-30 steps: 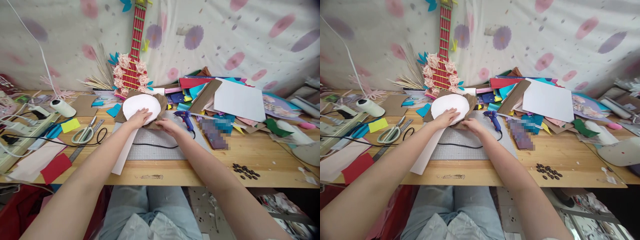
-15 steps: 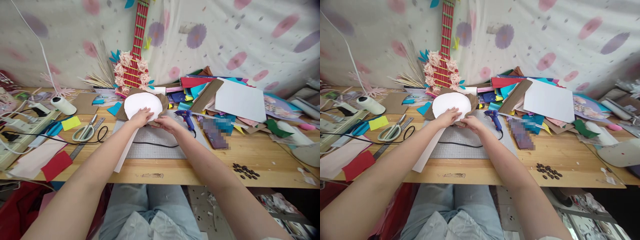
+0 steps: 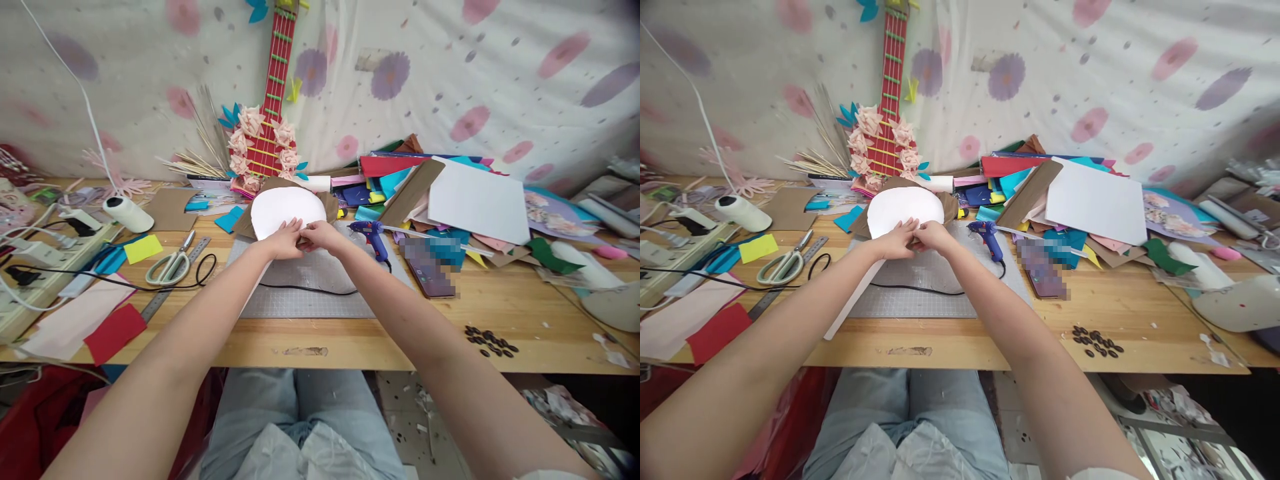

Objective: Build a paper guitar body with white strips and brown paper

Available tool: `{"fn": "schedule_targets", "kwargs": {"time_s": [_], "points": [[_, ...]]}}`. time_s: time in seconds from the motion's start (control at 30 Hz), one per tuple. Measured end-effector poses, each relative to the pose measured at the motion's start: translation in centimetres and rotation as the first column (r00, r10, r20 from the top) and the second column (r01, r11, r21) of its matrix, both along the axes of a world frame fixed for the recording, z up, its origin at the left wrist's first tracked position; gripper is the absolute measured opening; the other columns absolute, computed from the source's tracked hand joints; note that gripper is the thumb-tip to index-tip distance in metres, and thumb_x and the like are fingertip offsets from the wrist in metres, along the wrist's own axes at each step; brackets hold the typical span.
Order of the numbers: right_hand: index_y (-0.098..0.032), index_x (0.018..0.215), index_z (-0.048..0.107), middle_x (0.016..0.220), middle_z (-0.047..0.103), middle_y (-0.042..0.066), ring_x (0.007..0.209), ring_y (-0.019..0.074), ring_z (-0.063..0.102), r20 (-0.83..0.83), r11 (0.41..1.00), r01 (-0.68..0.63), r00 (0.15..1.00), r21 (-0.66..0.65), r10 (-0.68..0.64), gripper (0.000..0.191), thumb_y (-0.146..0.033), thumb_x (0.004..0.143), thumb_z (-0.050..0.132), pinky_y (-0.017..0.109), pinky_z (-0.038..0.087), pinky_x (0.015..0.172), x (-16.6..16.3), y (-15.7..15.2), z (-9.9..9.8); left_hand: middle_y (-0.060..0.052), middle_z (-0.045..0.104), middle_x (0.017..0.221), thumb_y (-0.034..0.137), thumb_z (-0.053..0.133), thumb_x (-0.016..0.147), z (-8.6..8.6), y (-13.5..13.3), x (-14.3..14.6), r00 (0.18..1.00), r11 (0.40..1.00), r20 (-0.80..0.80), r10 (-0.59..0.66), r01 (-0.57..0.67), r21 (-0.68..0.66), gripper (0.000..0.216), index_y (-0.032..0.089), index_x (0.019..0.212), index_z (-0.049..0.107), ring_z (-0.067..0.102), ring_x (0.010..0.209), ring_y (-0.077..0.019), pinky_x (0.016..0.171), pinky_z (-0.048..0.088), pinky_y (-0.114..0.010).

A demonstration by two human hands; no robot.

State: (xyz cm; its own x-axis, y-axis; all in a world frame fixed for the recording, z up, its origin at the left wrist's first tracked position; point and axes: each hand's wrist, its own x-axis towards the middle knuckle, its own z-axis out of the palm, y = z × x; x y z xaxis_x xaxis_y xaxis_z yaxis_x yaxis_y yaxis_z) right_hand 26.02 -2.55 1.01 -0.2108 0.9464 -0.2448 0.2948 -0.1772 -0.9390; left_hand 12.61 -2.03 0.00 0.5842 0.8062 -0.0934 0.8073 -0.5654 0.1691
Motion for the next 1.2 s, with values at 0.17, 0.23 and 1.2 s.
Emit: {"fn": "schedule_targets", "kwargs": {"time_s": [0.17,0.23,1.2], "points": [[-0.016,0.056,0.054,0.06,0.064,0.003,0.055,0.0134,0.059,0.045,0.986,-0.113,0.993,0.122,0.109,0.02,-0.018,0.072,0.065,0.025,0.05,0.055,1.1,0.1,0.4,-0.013,0.028,0.148,0.032,0.047,0.084,-1.8,-0.5,0.2,0.992,0.977,0.109,0.07,-0.09,0.192,0.053,0.011,0.132,0.043,0.021,0.138,-0.0231,0.114,0.015,-0.038],[-0.016,0.056,0.055,0.06,0.062,0.002,0.057,0.0136,0.059,0.115,0.969,-0.152,0.985,0.197,0.131,0.022,-0.025,0.074,0.065,0.025,0.049,0.056,1.9,0.2,0.6,-0.013,0.031,0.147,0.03,0.041,0.088,-2.3,-0.5,0.3,0.991,0.972,0.112,0.073,-0.096,0.215,0.05,0.01,0.134,0.041,0.022,0.138,-0.0221,0.114,0.016,-0.037],[-0.017,0.096,0.055,0.098,0.063,0.008,0.093,0.022,0.054,0.745,0.55,-0.589,0.661,0.592,-0.094,0.034,-0.04,0.074,0.066,0.03,0.038,0.074,3.3,-0.8,-2.4,0.001,0.031,0.147,0.029,0.037,0.086,-1.3,-0.7,-2.5,0.964,0.999,0.265,0.027,-0.017,-0.039,0.052,0.021,0.138,0.037,0.02,0.138,-0.0146,0.115,0.014,-0.035]]}}
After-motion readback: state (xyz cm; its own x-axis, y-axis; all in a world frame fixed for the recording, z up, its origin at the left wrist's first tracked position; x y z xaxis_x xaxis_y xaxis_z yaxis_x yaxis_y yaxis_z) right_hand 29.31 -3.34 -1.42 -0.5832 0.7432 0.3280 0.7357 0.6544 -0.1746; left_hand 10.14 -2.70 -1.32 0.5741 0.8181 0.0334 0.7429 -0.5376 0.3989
